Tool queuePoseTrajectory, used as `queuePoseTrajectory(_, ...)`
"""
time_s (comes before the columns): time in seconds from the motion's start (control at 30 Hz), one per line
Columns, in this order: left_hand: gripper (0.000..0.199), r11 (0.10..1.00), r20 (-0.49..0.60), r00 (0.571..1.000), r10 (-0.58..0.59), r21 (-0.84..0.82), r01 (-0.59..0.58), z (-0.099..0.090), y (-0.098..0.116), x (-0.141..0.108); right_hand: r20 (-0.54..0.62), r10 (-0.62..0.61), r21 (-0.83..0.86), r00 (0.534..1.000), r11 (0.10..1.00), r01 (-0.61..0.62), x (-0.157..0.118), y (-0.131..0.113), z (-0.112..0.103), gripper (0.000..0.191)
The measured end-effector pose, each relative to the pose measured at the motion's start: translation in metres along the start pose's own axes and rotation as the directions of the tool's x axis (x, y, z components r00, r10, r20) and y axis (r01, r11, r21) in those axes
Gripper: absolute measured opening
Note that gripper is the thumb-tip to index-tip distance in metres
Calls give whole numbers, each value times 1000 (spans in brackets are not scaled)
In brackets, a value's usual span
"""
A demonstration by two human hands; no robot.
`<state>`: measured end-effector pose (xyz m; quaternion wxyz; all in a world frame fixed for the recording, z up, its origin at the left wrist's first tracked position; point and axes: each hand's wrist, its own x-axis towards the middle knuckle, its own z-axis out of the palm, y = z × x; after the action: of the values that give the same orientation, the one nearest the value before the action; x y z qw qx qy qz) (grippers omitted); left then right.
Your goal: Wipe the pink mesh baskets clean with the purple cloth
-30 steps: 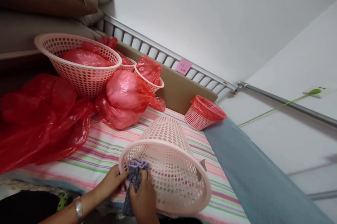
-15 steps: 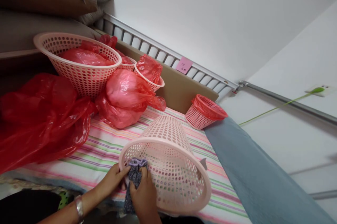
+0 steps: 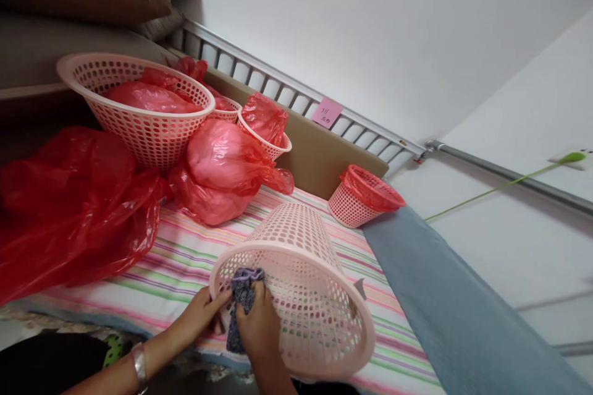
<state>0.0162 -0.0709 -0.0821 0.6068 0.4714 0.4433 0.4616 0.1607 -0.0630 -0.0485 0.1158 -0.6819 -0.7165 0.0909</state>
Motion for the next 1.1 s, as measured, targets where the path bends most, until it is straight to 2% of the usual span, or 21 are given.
queuePoseTrajectory(0.17, 55, 999, -11, 1000, -23, 37, 23, -1, -4, 2, 4, 82, -63, 997, 995, -82, 35, 2, -6, 44)
queuePoseTrajectory(0.27, 55, 999, -16, 999, -36, 41, 36, -2, -6, 3, -20, 113, -98, 993, 989, -115, 56, 5, -8, 41)
queuePoseTrajectory(0.5, 56, 997, -20, 999, -31, 66, 32, -1, -1, 0, -12, 180, -187, 984, 966, -179, 97, 15, -9, 46)
queuePoseTrajectory(0.73, 53, 996, -14, 999, -50, 67, 51, -2, -4, 1, -31, 209, -107, 978, 972, -211, 135, 30, -10, 43)
queuePoseTrajectory(0.93, 51, 996, -25, 998, -52, 65, 53, -1, -4, 0, -20, 209, -118, 978, 971, -210, 133, 31, -13, 44)
queuePoseTrajectory(1.1, 50, 998, -16, 1000, -21, 67, 22, -1, -5, 0, -17, 208, -136, 978, 969, -208, 100, 22, -12, 47)
